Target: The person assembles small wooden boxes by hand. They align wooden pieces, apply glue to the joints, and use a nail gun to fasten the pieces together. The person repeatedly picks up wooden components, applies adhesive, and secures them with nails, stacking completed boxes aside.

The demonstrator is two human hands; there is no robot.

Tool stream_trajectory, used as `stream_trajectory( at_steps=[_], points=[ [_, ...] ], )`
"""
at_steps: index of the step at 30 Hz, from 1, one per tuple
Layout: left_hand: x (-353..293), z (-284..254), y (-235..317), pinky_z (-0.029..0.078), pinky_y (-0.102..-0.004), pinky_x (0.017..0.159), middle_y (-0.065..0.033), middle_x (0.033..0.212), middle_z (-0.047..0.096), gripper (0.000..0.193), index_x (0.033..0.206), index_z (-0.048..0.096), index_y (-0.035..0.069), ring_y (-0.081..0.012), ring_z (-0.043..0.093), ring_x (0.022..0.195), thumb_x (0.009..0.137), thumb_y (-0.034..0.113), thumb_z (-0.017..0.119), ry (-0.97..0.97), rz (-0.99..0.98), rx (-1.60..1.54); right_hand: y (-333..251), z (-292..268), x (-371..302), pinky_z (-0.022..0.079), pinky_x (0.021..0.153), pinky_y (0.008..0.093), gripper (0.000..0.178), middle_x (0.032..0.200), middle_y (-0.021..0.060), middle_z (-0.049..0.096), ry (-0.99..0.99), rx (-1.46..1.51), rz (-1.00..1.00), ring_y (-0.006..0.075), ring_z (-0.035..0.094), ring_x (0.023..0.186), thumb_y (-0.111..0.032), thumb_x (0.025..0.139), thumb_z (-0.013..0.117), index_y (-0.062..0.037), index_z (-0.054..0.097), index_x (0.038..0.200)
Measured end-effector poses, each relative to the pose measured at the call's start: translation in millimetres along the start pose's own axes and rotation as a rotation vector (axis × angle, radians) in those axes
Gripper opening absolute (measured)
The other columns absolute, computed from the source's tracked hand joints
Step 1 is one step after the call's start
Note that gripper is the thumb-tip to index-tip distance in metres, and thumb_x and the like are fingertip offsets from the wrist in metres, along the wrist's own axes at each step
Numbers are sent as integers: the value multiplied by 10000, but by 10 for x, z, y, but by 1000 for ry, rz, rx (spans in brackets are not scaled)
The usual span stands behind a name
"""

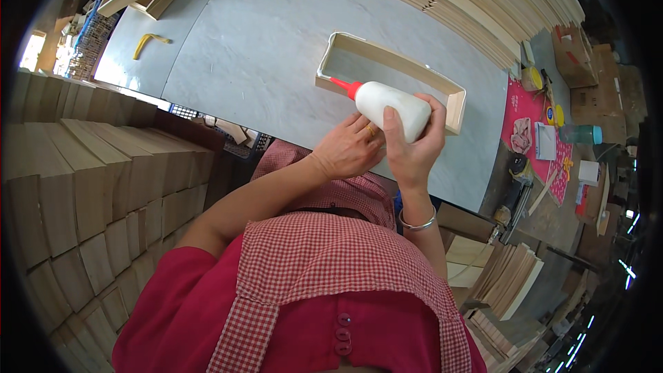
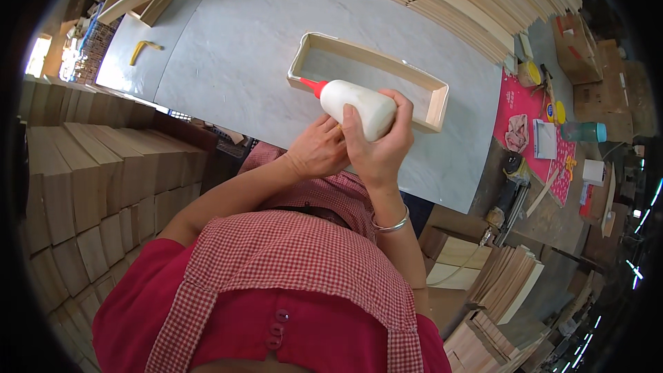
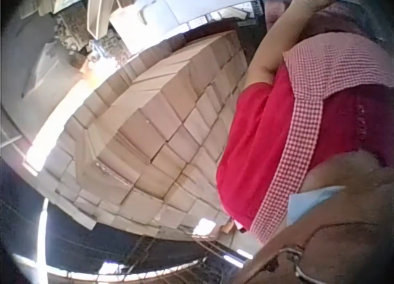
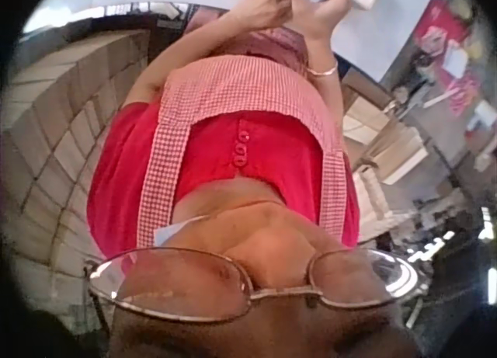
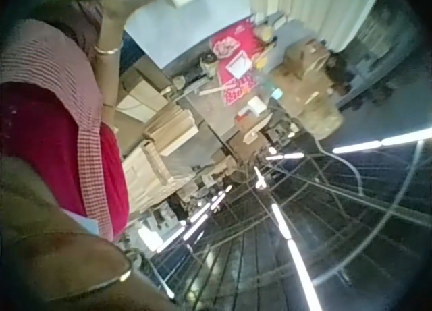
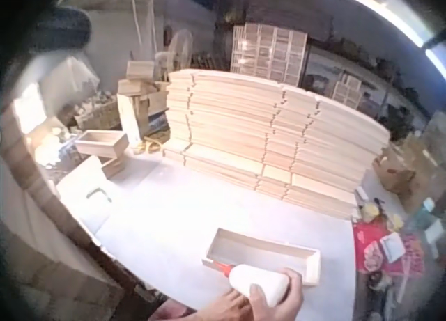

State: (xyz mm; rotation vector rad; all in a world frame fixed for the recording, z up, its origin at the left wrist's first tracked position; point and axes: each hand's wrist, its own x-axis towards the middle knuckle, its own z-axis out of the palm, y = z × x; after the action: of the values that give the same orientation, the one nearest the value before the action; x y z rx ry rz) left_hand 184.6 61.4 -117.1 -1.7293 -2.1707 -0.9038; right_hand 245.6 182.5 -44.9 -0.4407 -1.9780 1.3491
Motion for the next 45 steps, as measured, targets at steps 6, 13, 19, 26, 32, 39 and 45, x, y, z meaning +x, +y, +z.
stream_trajectory(
  at_steps=[6, 13, 19, 26, 32, 39, 45],
  points=[
    [50, -69, 47, 450, -446, 1060, -177, 1243, 594, 370, 1092, 663, -1, -336, 560, 1197, 876, 297, 702, -42, -68, -13, -40, -321, -53, 530, 781, 338, 519, 1036, 122, 626, 57, -82, 14, 192, 623, 907, -208, 821, 829, -4, 538, 1200],
    [78, -68, 59, 454, -449, 1058, -173, 1347, 550, 347, 1092, 655, 13, -343, 535, 1279, 843, 237, 744, -22, -73, -26, -65, -675, -126, 522, 837, 333, 511, 1103, 122, 597, 119, -90, 92, 192, 608, 971, -217, 847, 812, 3, 531, 1213],
    [77, -68, 58, 452, -445, 1055, -176, 1417, 510, 338, 1108, 635, 22, -340, 528, 1295, 852, 216, 742, -44, -72, -11, -40, -996, -193, 519, 858, 337, 519, 1113, 124, 587, 196, -141, 162, 195, 603, 996, -209, 852, 808, 19, 525, 1222],
    [76, -43, 64, 454, -452, 1045, -188, 1415, 515, 324, 1112, 635, 26, -354, 530, 1293, 857, 198, 737, -54, -87, -24, 0, -1339, -303, 517, 859, 335, 511, 1118, 121, 585, 286, -215, 175, 195, 600, 1002, -219, 858, 807, 28, 536, 1214],
    [81, -48, 71, 456, -460, 1041, -201, 1426, 512, 328, 1128, 637, 16, -371, 533, 1287, 867, 191, 731, -68, -92, -39, 42, -1611, -348, 518, 855, 333, 497, 1116, 116, 589, 373, -315, 175, 191, 602, 1001, -227, 866, 807, 27, 545, 1205],
    [73, -40, 52, 446, -460, 1064, -188, 1414, 509, 323, 1094, 626, 22, -339, 518, 1304, 888, 258, 706, -86, -93, 7, 74, -1754, -336, 527, 809, 317, 485, 1104, 113, 592, 439, -340, 184, 183, 605, 964, -243, 879, 799, 21, 545, 1198],
    [75, -39, 56, 457, -461, 1035, -191, 1416, 509, 322, 1116, 632, 22, -366, 531, 1284, 868, 202, 730, -63, -94, -43, -13, -1433, -128, 513, 580, 259, 498, 1077, 116, 599, 430, -89, 343, 143, 614, 868, -261, 877, 801, 18, 538, 1195]
  ],
)
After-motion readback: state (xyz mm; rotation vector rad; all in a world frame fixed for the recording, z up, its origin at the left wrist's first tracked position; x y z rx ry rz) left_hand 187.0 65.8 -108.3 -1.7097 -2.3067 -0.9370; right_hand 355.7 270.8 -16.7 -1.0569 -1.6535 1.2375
